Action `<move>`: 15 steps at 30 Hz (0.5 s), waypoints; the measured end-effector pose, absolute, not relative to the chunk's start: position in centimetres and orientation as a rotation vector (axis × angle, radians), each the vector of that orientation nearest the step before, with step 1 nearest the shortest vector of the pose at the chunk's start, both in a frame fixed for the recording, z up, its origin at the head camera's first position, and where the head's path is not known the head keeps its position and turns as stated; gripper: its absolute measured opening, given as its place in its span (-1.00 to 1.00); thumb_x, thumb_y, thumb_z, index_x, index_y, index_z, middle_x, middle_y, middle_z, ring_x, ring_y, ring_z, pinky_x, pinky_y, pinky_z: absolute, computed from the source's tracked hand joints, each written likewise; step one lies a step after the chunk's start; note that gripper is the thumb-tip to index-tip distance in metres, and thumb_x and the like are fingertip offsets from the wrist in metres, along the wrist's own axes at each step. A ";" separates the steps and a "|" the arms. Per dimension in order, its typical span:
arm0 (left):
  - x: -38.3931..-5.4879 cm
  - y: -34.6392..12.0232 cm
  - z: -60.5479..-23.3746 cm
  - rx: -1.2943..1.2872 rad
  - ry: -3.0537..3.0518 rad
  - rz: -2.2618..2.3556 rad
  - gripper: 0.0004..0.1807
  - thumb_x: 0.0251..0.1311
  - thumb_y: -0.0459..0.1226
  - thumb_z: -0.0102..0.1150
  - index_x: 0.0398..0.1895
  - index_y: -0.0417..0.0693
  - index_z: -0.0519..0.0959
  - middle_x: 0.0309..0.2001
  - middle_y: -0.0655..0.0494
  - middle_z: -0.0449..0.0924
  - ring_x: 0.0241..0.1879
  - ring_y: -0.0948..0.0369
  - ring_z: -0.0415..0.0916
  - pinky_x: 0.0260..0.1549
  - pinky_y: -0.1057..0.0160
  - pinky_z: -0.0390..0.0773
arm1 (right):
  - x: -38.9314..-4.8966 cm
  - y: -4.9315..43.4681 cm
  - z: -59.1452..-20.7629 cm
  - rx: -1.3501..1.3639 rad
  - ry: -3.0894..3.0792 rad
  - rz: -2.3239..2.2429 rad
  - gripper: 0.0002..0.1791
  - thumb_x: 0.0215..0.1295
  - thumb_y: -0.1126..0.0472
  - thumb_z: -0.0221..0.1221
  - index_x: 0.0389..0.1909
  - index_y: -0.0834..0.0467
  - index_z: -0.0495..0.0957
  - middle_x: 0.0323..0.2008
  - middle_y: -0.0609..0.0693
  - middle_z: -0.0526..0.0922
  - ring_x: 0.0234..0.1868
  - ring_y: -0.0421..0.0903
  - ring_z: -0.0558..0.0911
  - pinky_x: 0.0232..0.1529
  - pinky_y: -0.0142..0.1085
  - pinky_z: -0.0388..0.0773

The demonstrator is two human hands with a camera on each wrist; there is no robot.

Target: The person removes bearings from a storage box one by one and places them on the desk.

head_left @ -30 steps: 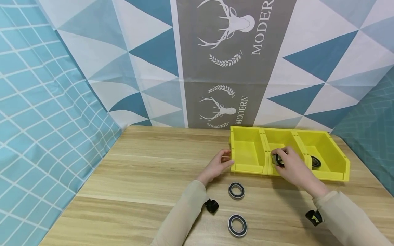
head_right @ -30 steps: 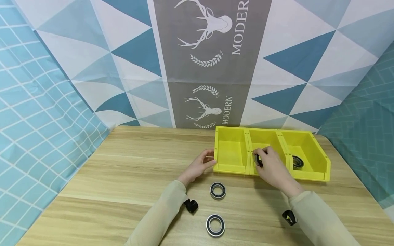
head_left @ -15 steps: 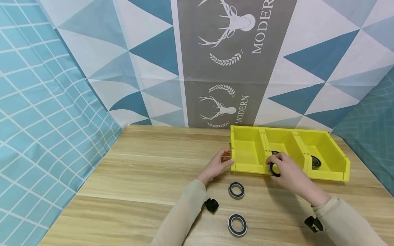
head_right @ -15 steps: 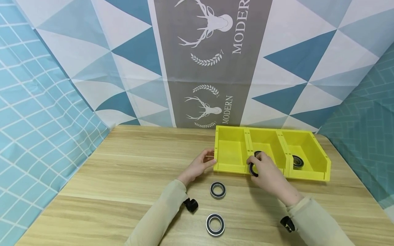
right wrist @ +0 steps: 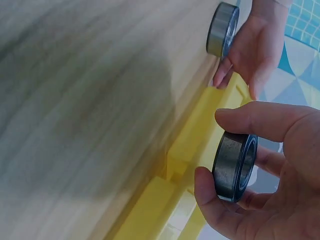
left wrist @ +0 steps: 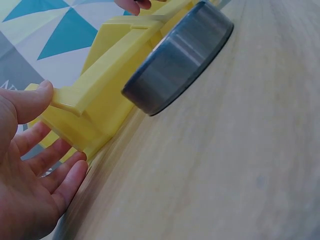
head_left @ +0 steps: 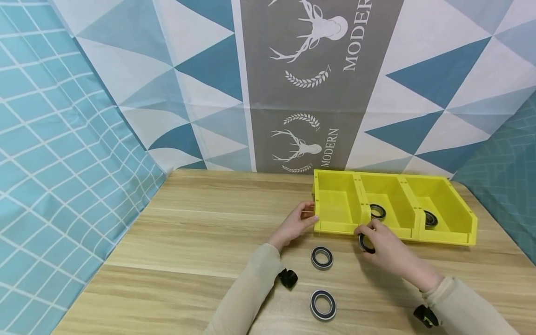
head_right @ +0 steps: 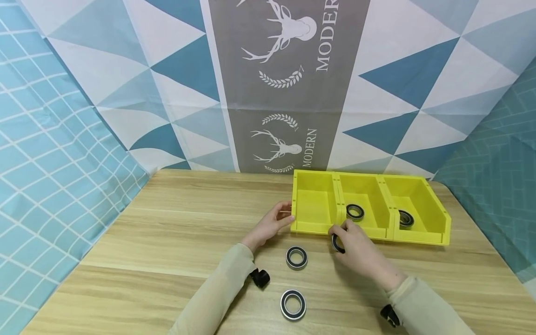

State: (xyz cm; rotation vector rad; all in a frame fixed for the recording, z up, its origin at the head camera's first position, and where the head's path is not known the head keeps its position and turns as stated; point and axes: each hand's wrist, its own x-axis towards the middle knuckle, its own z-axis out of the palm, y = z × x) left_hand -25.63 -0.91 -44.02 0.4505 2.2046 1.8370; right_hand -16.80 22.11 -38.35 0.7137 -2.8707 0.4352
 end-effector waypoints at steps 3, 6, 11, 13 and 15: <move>-25.7 -0.9 -44.1 0.453 2.212 1.835 -0.53 0.23 -0.23 0.07 0.20 -0.06 0.27 0.14 0.00 0.33 0.15 0.06 0.32 0.08 0.14 0.39 | -16.6 21.9 -38.6 0.723 -2.878 0.444 -0.50 -0.21 0.34 0.39 -0.13 0.20 0.50 -0.34 0.07 0.42 -0.35 -0.08 0.46 -0.35 -0.17 0.47; -25.7 -0.8 -44.1 0.454 2.208 1.839 -0.53 0.23 -0.24 0.06 0.20 -0.07 0.27 0.13 0.00 0.33 0.14 0.06 0.32 0.07 0.14 0.40 | -16.4 21.7 -38.8 0.721 -2.894 0.452 -0.49 -0.21 0.33 0.38 -0.12 0.22 0.49 -0.34 0.04 0.41 -0.38 -0.13 0.43 -0.37 -0.22 0.46; -25.6 -0.9 -44.0 0.469 2.176 1.862 -0.53 0.23 -0.28 0.06 0.21 -0.11 0.26 0.14 -0.06 0.33 0.15 0.02 0.32 0.07 0.12 0.40 | -16.3 21.6 -39.2 0.717 -2.921 0.466 -0.48 -0.23 0.32 0.36 -0.12 0.22 0.48 -0.34 0.02 0.41 -0.37 -0.15 0.43 -0.35 -0.22 0.48; -25.2 -1.0 -43.4 0.479 2.172 1.866 -0.53 0.23 -0.30 0.05 0.20 -0.16 0.26 0.14 -0.10 0.33 0.15 -0.01 0.31 0.07 0.11 0.40 | -16.3 21.6 -39.2 0.715 -2.927 0.469 -0.48 -0.23 0.31 0.36 -0.12 0.23 0.48 -0.33 0.01 0.42 -0.35 -0.14 0.44 -0.33 -0.20 0.50; -24.7 -1.1 -42.7 0.484 2.171 1.866 -0.53 0.24 -0.31 0.04 0.21 -0.19 0.25 0.14 -0.13 0.32 0.16 -0.04 0.30 0.08 0.10 0.40 | -16.2 21.5 -39.3 0.712 -2.923 0.465 -0.47 -0.23 0.31 0.36 -0.12 0.23 0.47 -0.33 0.01 0.42 -0.35 -0.15 0.45 -0.32 -0.20 0.50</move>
